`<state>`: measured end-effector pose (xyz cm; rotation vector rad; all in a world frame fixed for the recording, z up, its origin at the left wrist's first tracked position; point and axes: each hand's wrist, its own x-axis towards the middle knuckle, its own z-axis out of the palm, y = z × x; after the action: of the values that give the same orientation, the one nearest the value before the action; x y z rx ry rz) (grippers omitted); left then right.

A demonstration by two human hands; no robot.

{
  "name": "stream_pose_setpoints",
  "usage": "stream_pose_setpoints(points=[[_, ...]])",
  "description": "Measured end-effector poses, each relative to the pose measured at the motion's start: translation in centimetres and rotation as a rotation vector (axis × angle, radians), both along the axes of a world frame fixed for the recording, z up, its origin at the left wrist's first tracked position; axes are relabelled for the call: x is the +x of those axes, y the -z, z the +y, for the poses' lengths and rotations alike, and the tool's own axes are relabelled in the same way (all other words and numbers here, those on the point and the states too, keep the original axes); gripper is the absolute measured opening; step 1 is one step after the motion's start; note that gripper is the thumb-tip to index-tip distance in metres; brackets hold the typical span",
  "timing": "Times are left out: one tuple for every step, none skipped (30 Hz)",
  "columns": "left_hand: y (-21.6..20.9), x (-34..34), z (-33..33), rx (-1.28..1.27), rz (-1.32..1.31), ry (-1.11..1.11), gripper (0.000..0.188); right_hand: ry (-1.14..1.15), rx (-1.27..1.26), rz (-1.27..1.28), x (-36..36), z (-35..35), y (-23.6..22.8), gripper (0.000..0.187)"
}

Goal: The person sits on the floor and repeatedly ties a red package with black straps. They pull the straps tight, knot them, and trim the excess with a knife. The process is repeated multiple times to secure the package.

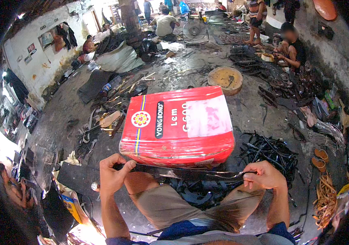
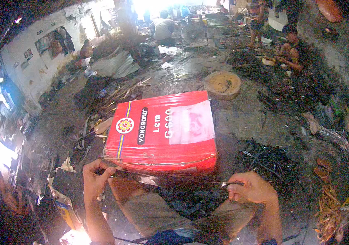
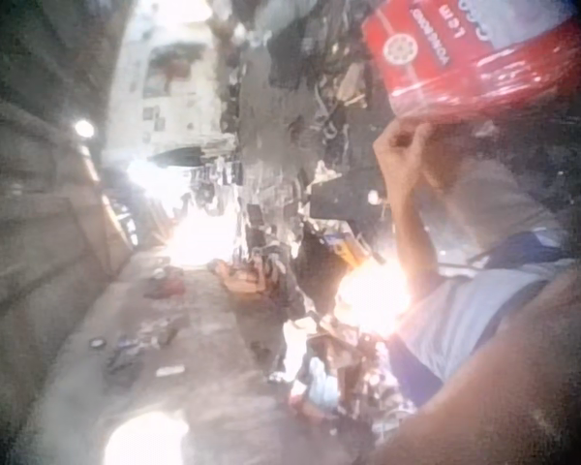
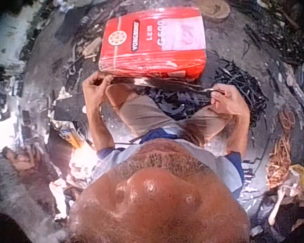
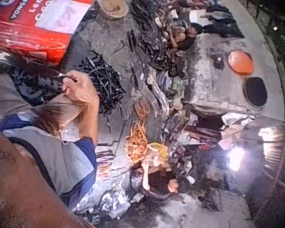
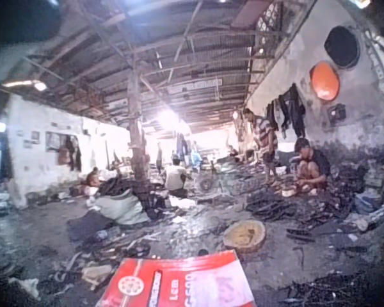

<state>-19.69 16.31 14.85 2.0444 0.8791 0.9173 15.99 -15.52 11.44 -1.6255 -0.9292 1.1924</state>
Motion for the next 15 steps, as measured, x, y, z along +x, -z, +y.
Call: stream_pose_setpoints(points=[[0.6, 0.1, -0.1, -0.018, -0.016, -0.011, 0.025, 0.049, 0.010, -0.013, 0.5, -0.5, 0.1, 0.014], [1.3, 0.4, 0.0, -0.008, -0.021, 0.027, 0.024, 0.097, 0.020, -0.025, 1.1, -0.9, 0.0, 0.014], [2.2, 0.9, 0.0, 0.002, -0.025, 0.064, 0.023, 0.146, 0.031, -0.037, 1.4, -1.2, 0.0, 0.014], [2.5, 1.9, -0.4, 0.008, -0.038, 0.107, 0.023, 0.229, 0.045, -0.086, 1.7, -1.7, -0.5, 0.011], [2.5, 2.5, -1.1, 0.130, 0.100, 0.105, 0.020, 0.314, 0.079, -0.076, 2.4, -2.5, -0.3, 0.011], [2.1, 3.1, -2.1, 0.253, 0.239, 0.101, 0.018, 0.427, 0.075, -0.108, 2.5, -3.2, -0.7, 0.012], [1.4, 4.3, -3.5, 0.382, 0.367, 0.103, 0.018, 0.548, 0.076, -0.149, 2.6, -4.0, -1.3, 0.013], [0.8, 5.3, -5.7, 0.601, 0.448, 0.042, 0.026, 0.616, 0.095, -0.247, 2.7, -4.2, -1.2, 0.018], [-0.2, 6.2, -7.9, 0.728, 0.393, 0.099, 0.032, 0.649, 0.067, -0.268, 2.0, -4.2, -1.4, 0.022], [-1.0, 7.3, -10.0, 0.711, 0.228, 0.190, 0.031, 0.609, 0.069, -0.203, 1.4, -4.4, -1.1, 0.022], [2.3, 7.9, -11.6, 0.535, -0.030, 0.306, 0.029, 0.559, 0.074, -0.136, 0.7, -4.3, -0.5, 0.023], [2.2, 8.9, -13.7, 0.394, -0.118, 0.431, 0.029, 0.485, 0.105, -0.012, -0.4, -4.1, 0.6, 0.023], [4.0, 9.9, -14.9, 0.200, -0.151, 0.574, 0.030, 0.398, 0.134, 0.117, -1.7, -3.5, 1.6, 0.025], [6.2, 11.4, -16.1, -0.002, -0.168, 0.616, 0.029, 0.333, 0.128, 0.202, -3.2, -2.5, 2.4, 0.026], [7.0, 13.2, -17.1, -0.182, -0.067, 0.598, 0.026, 0.299, 0.110, 0.288, -4.7, -2.2, 3.4, 0.028]])
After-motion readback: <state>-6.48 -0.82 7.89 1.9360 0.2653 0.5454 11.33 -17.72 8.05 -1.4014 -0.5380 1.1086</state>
